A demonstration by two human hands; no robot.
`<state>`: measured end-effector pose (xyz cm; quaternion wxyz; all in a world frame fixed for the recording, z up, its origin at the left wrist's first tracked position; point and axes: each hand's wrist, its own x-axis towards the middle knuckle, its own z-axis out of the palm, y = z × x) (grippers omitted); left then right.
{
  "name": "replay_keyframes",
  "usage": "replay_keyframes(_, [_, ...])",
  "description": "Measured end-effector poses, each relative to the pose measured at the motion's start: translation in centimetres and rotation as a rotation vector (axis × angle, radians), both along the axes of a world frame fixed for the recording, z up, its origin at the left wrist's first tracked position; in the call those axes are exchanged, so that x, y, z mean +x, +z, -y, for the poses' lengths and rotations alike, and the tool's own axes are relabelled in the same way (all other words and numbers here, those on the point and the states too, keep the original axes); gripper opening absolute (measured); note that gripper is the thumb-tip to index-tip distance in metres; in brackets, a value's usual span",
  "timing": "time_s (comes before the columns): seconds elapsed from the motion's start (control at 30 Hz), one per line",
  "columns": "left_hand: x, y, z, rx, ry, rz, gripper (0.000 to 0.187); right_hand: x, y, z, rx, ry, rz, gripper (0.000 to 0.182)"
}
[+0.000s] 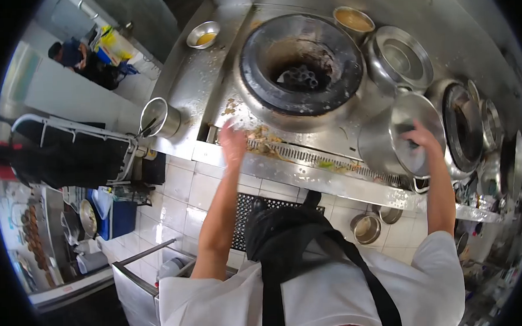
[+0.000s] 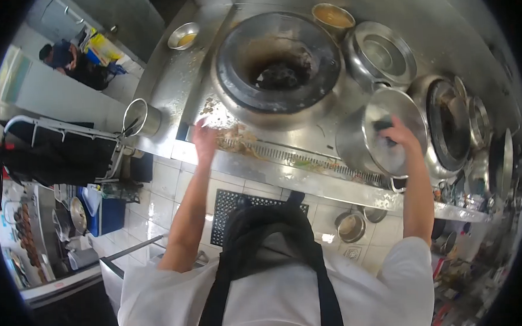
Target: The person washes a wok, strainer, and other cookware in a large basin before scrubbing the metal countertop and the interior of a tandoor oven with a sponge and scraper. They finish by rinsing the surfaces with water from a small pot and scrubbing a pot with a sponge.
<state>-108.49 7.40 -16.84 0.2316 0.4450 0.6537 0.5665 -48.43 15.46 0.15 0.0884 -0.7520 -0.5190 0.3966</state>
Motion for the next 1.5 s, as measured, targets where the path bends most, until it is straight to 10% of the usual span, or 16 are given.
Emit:
replay_keyframes(0.07, [-7.9, -0.7, 5.5, -0.328, 0.523, -0.168, 0.072, 2.0, 1.7, -0.3, 0.366, 0.096, -0.343, 0.049])
replay_keyframes(0.2, [-14.8, -4.0, 7.2, -0.594, 0.816, 0.218, 0.131, -13.4, 7.9, 1.3, 0.763, 0.057, -0.296, 0.035])
replay_keyframes(0.3, [-17.3, -5.4, 3.8, -0.686, 0.812, 0.132, 0.149, -27.1, 4.5, -1.2, 1.227, 0.443, 0.348, 0.043])
replay_keyframes(0.4, [-17.6, -2.8, 1.7, -0.75, 0.856, 0.146, 0.15, -39.2, -1.6, -2.9, 1.176, 0.805, 0.426, 0.069])
replay_keyframes(0.63, [-17.4, -4.1, 1.0, -0.632, 0.992, -0.158, 0.115, -55.7, -12.4, -12.2, 0.994, 1.481, 0.653, 0.031])
replay_keyframes(0.83, [-18.2, -4.8, 0.4, -0.517, 0.979, -0.25, 0.097, -62.0, -9.7, -35.4, 0.678, 1.016, 0.758, 0.021])
replay_keyframes(0.97, [-18.6, -4.5, 0.3, -0.531, 0.942, -0.271, 0.089, -58.7, -12.3, -19.8, 0.722, 1.438, 0.52, 0.022])
replay_keyframes(1.0, [-18.5, -4.3, 0.4, -0.536, 0.932, -0.267, 0.089, -59.0, -10.3, -15.6, 0.227, 1.695, 0.611, 0.017])
replay_keyframes(1.03, [-18.6, -4.0, 0.4, -0.546, 0.919, -0.222, 0.088, -57.7, -10.3, -14.6, 0.539, 1.935, 0.26, 0.013])
replay_keyframes(1.2, [-18.3, -4.2, 0.4, -0.499, 0.921, -0.207, 0.084, -65.2, -14.1, -31.4, 0.63, 1.357, 0.571, 0.014])
replay_keyframes(1.5, [-19.6, -4.4, 1.0, -0.418, 0.946, -0.184, 0.087, -56.4, -15.7, -13.6, 0.684, 1.987, 0.568, 0.021])
